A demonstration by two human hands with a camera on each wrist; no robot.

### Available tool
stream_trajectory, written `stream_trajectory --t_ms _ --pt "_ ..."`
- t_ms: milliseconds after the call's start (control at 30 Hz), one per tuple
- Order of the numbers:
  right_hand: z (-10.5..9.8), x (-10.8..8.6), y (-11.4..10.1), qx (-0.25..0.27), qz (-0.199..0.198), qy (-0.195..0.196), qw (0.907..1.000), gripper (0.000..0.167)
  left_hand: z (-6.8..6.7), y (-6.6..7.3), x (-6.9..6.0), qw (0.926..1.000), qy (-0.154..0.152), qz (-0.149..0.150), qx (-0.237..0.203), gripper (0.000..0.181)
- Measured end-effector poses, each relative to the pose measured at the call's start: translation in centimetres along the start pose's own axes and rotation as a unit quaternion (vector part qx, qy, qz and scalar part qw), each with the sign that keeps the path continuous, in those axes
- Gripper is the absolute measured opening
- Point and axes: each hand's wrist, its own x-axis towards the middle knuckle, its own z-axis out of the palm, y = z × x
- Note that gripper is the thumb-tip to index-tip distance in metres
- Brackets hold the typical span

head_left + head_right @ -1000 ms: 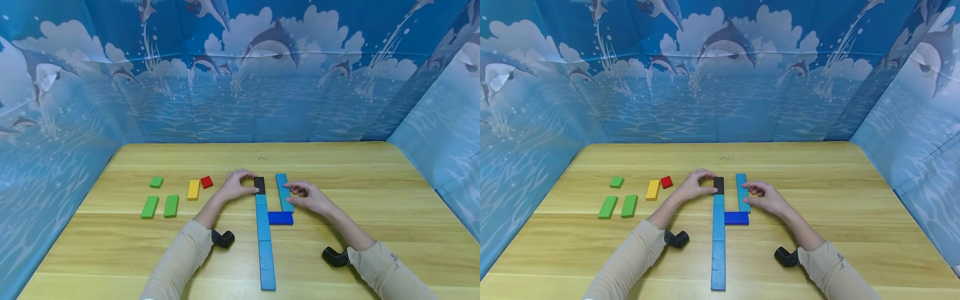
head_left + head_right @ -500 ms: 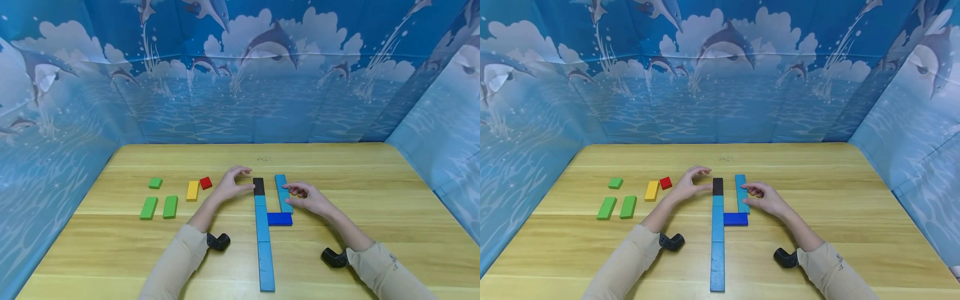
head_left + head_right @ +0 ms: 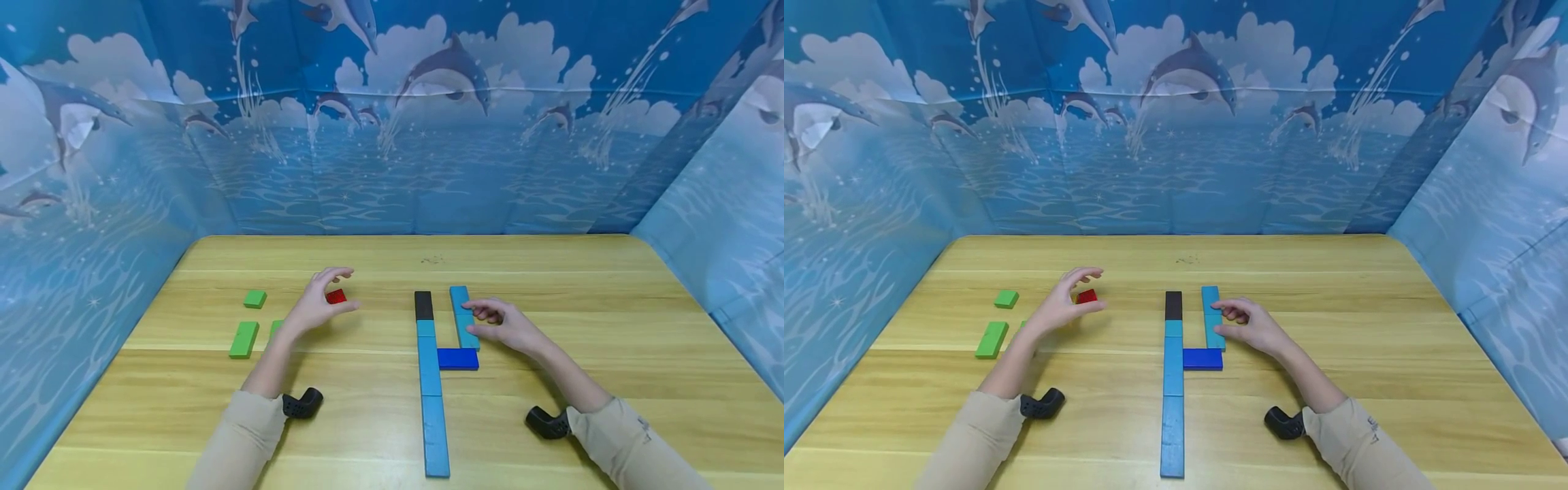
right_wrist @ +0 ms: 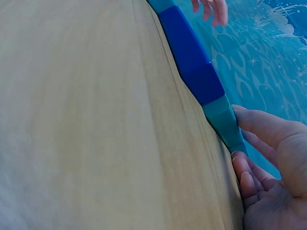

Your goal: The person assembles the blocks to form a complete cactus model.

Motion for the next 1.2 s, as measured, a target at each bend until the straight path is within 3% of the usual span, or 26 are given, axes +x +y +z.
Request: stream_trajectory --t_ms 233,433,633,1200 --pt "0.0 0.0 0.0 -0.002 0.001 0.001 1.0000 0.044 -2.7 -1.9 -2.4 0.9979 -0.014 -0.046 0.043 0.071" --pt "-0.1 -0.1 0.0 -0.004 -0.002 0.003 1.0000 0.044 -4.0 -3.3 -3.5 0.9951 -0.023 -0.055 0.079 0.076" --pt "-0.1 0.0 0.0 -0.006 -0.002 0.003 1.0000 0.043 -4.3 -4.1 -4.0 0.9932 -0.041 -0.057 0.093 0.077" --pt "-0.1 -0.1 -0.2 -0.003 -0.001 0.002 1.0000 0.044 -4.2 -5.0 -4.3 0.9926 -0.038 -0.070 0.092 0.071"
